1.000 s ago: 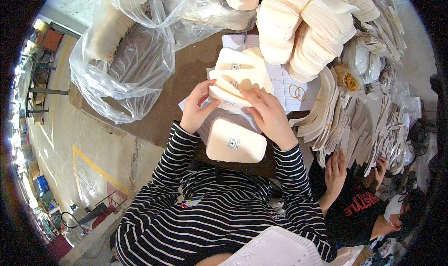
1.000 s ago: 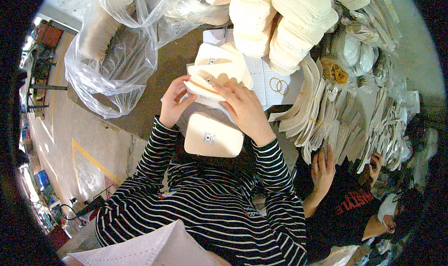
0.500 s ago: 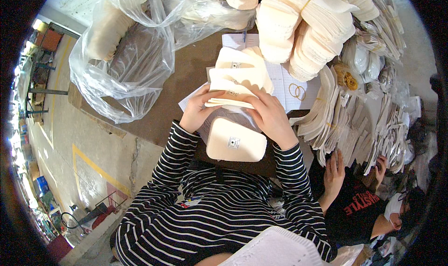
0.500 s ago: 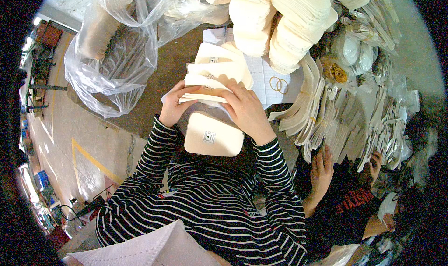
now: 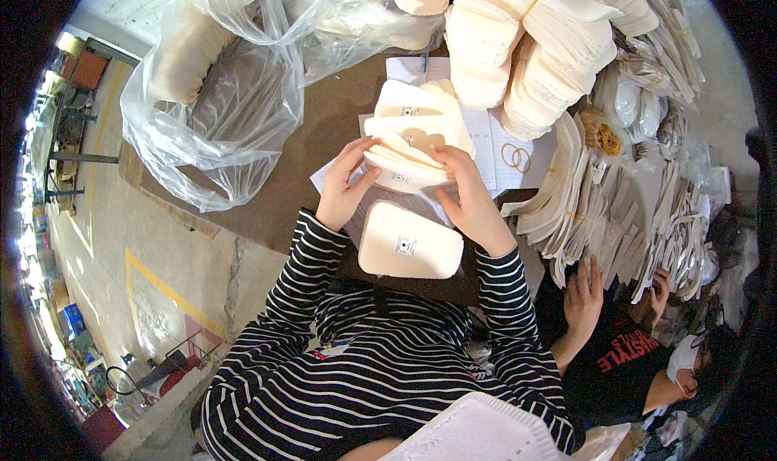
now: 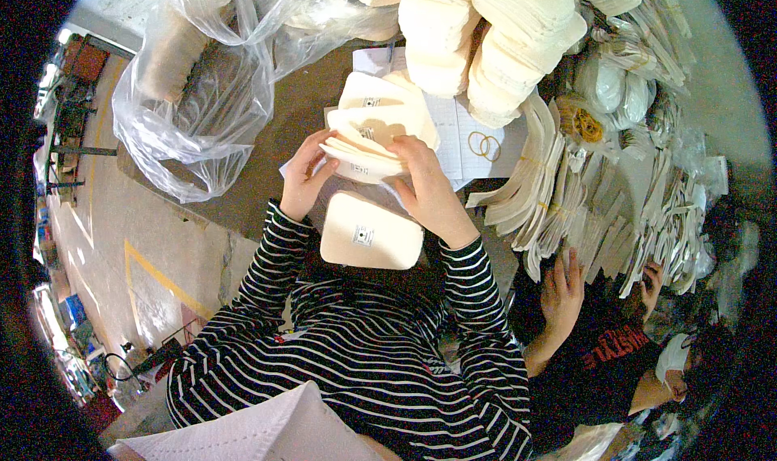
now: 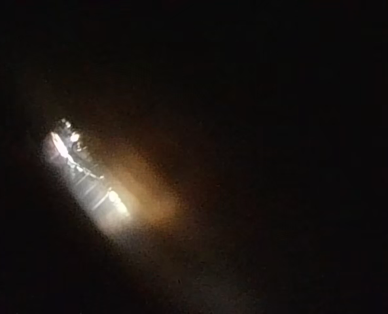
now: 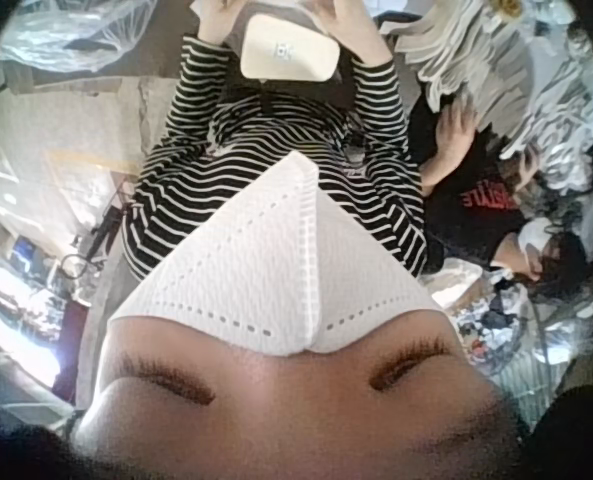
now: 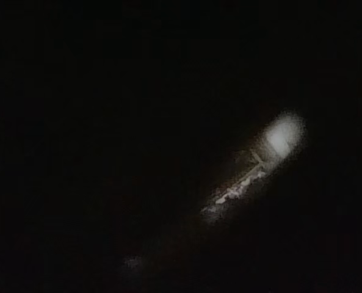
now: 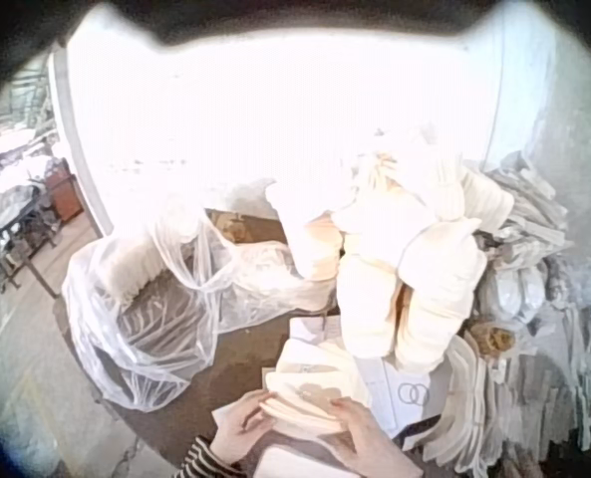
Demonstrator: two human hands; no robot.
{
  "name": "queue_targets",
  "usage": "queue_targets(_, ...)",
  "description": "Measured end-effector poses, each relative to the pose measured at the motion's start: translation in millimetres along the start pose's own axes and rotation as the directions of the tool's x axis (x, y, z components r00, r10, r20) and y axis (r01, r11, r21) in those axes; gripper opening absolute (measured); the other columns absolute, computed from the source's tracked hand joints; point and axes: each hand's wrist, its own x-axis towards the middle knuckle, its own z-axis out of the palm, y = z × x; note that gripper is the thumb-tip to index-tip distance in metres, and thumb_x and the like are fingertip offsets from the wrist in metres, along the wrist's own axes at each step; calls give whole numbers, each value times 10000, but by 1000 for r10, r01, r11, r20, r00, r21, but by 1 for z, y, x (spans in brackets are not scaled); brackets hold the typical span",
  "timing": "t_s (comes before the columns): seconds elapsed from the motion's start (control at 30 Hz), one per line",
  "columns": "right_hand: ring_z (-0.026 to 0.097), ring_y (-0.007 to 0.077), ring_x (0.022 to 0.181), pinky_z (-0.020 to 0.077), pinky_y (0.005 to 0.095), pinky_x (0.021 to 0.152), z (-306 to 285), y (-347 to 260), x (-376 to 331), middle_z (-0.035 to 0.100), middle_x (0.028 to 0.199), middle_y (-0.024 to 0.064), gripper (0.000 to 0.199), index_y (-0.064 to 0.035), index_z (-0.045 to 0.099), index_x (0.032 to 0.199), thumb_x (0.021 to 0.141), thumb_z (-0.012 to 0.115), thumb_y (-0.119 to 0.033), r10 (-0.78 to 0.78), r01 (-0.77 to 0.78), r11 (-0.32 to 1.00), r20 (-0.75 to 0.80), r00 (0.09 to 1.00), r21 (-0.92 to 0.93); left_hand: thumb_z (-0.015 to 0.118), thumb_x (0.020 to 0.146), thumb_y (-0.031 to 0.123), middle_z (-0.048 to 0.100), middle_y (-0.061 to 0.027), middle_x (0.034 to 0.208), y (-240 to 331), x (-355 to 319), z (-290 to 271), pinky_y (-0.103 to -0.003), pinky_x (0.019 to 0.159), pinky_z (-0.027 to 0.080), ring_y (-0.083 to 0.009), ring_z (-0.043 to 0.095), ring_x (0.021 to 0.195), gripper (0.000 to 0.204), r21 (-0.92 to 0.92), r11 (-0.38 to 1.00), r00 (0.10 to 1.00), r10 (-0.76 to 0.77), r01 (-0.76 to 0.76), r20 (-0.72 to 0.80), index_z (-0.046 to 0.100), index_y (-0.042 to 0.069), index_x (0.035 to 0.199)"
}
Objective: The person repeatedly picks up beige face masks from a table, aligns them, and stacks them into neat piles. The person then places the completed stacks into a clear plastic bag. The process is repeated with multiple batches of masks.
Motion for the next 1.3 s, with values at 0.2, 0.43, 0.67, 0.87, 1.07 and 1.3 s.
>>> queue_targets(0.2, 466, 388, 1307, 395, 418, 1090, 1, -13, 4, 477, 1401, 211, 571, -15, 465, 1374, 840, 659, 43, 51, -50, 998, 36, 998, -28, 671, 896, 21, 503, -168, 1431, -3, -4, 3, -356, 1118, 379, -268, 510, 1309, 570, 151, 979, 990, 126, -134, 61, 477, -11, 1431)
queue_targets(0.43, 520, 376, 1210, 441, 425, 1007, -10, -16, 0, 554, 1312, 197, 468, -14, 534, 1318, 868, 661, -14, 70, -61, 989, 64, 996, -132, 692, 892, 37, 605, -133, 1274, -8, -9, -7, -336, 1003, 437, -243, 580, 1176, 480, 117, 993, 1000, 30, -30, 3, 519, 11, 1338)
queue_targets(0.67, 595, 358, 1095, 457, 426, 967, -6, -7, -3, 662, 1117, 153, 296, 5, 611, 1191, 896, 610, 19, -11, 4, 971, -27, 1000, -240, 662, 934, 67, 674, -108, 1162, -8, -6, -7, -324, 936, 482, -227, 638, 1085, 313, 158, 987, 990, -12, -10, 138, 595, 22, 1236)
queue_targets(0.87, 642, 329, 1025, 514, 391, 900, -36, -56, -16, 677, 1118, 152, 319, -25, 641, 1196, 880, 624, 14, 47, -54, 997, -102, 994, -63, 657, 947, 101, 692, -122, 1180, 45, -13, -15, -313, 935, 489, -206, 658, 1056, 307, 183, 978, 990, 81, -101, 114, 620, -12, 1230)
queue_targets(1.07, 649, 206, 966, 494, 295, 848, -50, -89, -62, 675, 1046, 130, 405, 26, 639, 1223, 840, 749, -44, 323, -312, 881, 31, 946, 356, 686, 946, 139, 680, -85, 1175, 101, -54, -18, -280, 904, 487, -132, 634, 1006, 423, -144, 934, 931, -293, 327, 218, 569, -38, 1312)
queue_targets(1.3, 506, 352, 1190, 424, 399, 1028, -2, -54, -93, 462, 1363, 210, 597, 26, 512, 1377, 871, 726, -209, 505, -506, 860, 38, 863, 69, 789, 846, 325, 620, -229, 1227, 65, -86, -1, -337, 932, 498, -261, 621, 1113, 795, 355, 849, 898, -437, 391, 58, 422, -38, 1450)
